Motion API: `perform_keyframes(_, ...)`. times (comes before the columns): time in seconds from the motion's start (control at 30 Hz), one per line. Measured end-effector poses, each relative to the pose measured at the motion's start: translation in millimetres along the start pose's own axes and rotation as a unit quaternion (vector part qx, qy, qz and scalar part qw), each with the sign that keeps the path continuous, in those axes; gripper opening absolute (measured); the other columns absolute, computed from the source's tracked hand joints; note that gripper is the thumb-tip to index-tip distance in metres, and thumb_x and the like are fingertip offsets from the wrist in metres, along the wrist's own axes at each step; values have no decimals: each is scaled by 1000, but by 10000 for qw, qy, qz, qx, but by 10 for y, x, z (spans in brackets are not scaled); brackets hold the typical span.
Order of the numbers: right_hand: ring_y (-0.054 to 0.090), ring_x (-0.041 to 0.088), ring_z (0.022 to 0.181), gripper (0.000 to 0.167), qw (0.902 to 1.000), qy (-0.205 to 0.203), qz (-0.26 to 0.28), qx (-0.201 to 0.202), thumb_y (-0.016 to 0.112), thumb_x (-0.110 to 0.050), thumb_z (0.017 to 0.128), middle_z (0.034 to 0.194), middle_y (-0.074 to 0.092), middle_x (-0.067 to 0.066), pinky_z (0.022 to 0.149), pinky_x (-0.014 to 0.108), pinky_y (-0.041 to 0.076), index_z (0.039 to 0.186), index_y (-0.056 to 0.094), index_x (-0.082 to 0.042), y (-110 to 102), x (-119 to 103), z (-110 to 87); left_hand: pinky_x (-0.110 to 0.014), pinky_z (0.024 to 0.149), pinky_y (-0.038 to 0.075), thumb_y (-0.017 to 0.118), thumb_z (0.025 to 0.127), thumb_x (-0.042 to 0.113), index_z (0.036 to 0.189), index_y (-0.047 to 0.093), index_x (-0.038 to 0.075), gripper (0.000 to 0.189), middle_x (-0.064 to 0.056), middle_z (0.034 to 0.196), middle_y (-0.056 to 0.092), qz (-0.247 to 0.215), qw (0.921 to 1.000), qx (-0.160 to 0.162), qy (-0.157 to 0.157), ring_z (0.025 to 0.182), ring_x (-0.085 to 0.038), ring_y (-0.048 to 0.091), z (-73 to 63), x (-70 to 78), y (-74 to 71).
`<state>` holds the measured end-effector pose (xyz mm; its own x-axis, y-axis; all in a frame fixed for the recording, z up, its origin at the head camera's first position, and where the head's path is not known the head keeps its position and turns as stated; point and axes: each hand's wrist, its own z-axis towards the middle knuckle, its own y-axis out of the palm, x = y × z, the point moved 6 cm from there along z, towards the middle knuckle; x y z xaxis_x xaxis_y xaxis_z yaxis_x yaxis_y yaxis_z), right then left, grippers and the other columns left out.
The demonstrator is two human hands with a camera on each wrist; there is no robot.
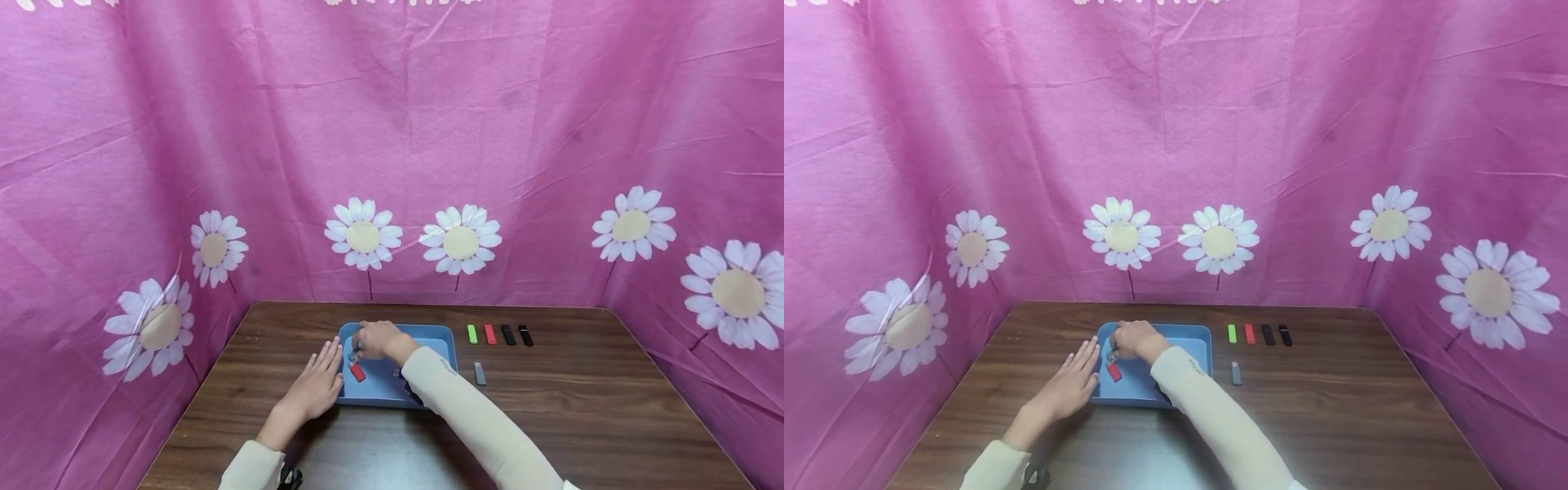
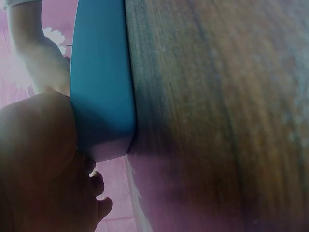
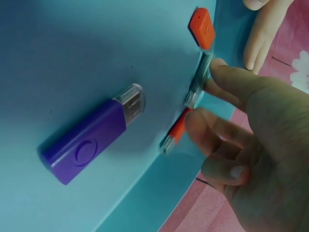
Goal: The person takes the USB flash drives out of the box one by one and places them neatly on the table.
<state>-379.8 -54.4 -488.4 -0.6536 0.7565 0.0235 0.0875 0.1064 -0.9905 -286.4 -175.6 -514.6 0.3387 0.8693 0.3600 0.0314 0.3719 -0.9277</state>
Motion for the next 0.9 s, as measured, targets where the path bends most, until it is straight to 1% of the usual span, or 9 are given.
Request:
perform_keyframes(0.13,69,12,106,32,9998,-201,41,77,72,-38,102,145,65,0,101,35,60,133,76,-32,-11,-38,-12,-63,131,23,44,111,23,164,31,-7,62,-21,177,21,111,9998,-88,-117,165,-41,20,2,-19,16)
perform_keyframes(0.17,69,12,108,32,9997,-228,43,76,72,-39,102,145,66,0,101,35,60,133,76,-32,-13,-47,-14,-61,132,23,44,112,24,164,31,-6,62,-20,177,20,187,9996,-116,-155,165,-39,19,4,-27,20)
perform_keyframes(0.2,69,12,109,32,9997,-248,60,40,72,-39,102,144,67,-1,102,37,60,134,75,-32,-9,-57,-17,-63,131,23,44,111,23,164,31,-7,62,-21,177,21,115,9998,-110,-149,165,-40,19,5,-23,17)
perform_keyframes(0.37,64,17,134,36,9993,-316,4,-205,70,-42,103,145,68,-3,115,41,53,138,72,-33,30,-90,-19,-61,132,23,44,113,25,165,30,-5,62,-18,178,19,167,9996,-146,-184,165,-38,19,6,-28,21)
perform_keyframes(0.47,61,18,140,37,9990,-335,-45,-307,69,-44,103,149,66,-4,118,41,51,138,71,-35,32,-99,-28,-61,133,22,44,113,24,165,30,-6,61,-18,178,19,206,9993,-213,-215,166,-38,18,-2,-7,9)
perform_keyframes(0.6,59,18,143,38,9986,-419,-73,-314,70,-43,103,151,65,-4,119,43,50,140,70,-36,17,-113,-35,-63,132,22,43,112,22,164,31,-7,61,-21,177,19,162,9992,-292,-227,165,-41,19,-6,12,-11)
perform_keyframes(0.73,56,19,147,48,9988,-405,-150,-223,71,-44,102,159,58,0,120,44,49,149,63,-35,8,-122,-15,-63,132,21,44,112,23,165,29,-6,62,-19,178,18,186,9989,-342,-247,165,-40,18,-2,-1,-5)
perform_keyframes(0.8,59,19,144,53,9989,-364,-219,-198,72,-45,101,162,55,3,118,42,51,151,61,-32,6,-126,-8,-61,133,21,43,113,24,165,29,-5,62,-18,179,17,193,9988,-366,-270,166,-38,17,0,-3,1)
perform_keyframes(0.9,64,17,134,51,9988,-338,-296,-198,72,-45,101,159,56,4,115,39,53,148,64,-28,10,-131,-5,-61,133,21,43,114,24,166,28,-5,61,-17,179,17,215,9988,-354,-259,166,-38,18,0,11,-1)
